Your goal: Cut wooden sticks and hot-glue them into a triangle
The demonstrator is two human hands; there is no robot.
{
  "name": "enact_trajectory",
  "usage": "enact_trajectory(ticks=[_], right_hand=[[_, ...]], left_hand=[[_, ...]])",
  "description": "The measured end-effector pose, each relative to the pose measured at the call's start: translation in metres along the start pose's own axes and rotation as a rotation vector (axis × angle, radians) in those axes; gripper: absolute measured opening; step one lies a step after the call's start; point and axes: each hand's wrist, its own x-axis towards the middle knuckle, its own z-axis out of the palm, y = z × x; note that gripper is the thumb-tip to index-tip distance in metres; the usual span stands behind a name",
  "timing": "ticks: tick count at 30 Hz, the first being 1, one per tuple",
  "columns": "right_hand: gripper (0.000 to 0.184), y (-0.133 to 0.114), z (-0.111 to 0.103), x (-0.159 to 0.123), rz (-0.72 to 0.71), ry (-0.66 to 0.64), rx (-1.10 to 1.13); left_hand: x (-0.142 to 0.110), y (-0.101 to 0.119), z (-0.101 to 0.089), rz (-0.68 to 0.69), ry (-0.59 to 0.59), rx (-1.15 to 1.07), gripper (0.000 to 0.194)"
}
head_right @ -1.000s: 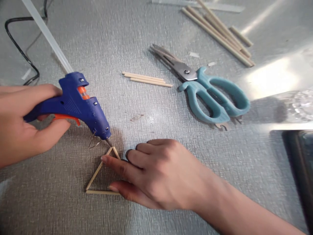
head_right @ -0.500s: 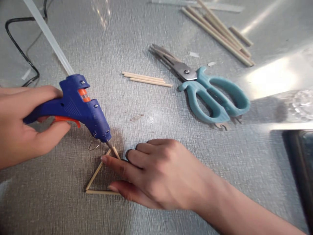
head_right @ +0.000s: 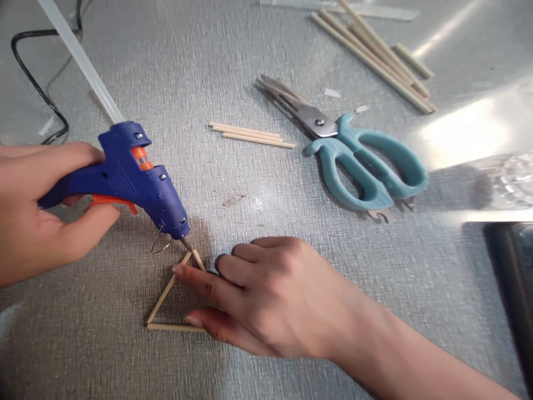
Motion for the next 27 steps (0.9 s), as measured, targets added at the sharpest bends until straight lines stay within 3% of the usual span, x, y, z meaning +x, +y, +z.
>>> enact_trajectory(ticks=[6,17,27], right_hand=[[0.038,-0.0003,0.0002,0.0003,-0.002,-0.002,0.000],[0.037,-0.0001,-0.0006,-0.0005,-0.010,-0.006,-0.012],[0.037,0.0003,0.0003,0.0005,-0.010,0.002,-0.003]], left_hand=[[-0.0006,0.0016,-0.0031,0.006,-0.001,0.109,0.034],[-0.0017,0.0019,-0.0011,-0.057,-0.042,0.012,0.039],[-0.0004,-0.0013,-0.0014,-0.030,-0.014,0.112,0.035]])
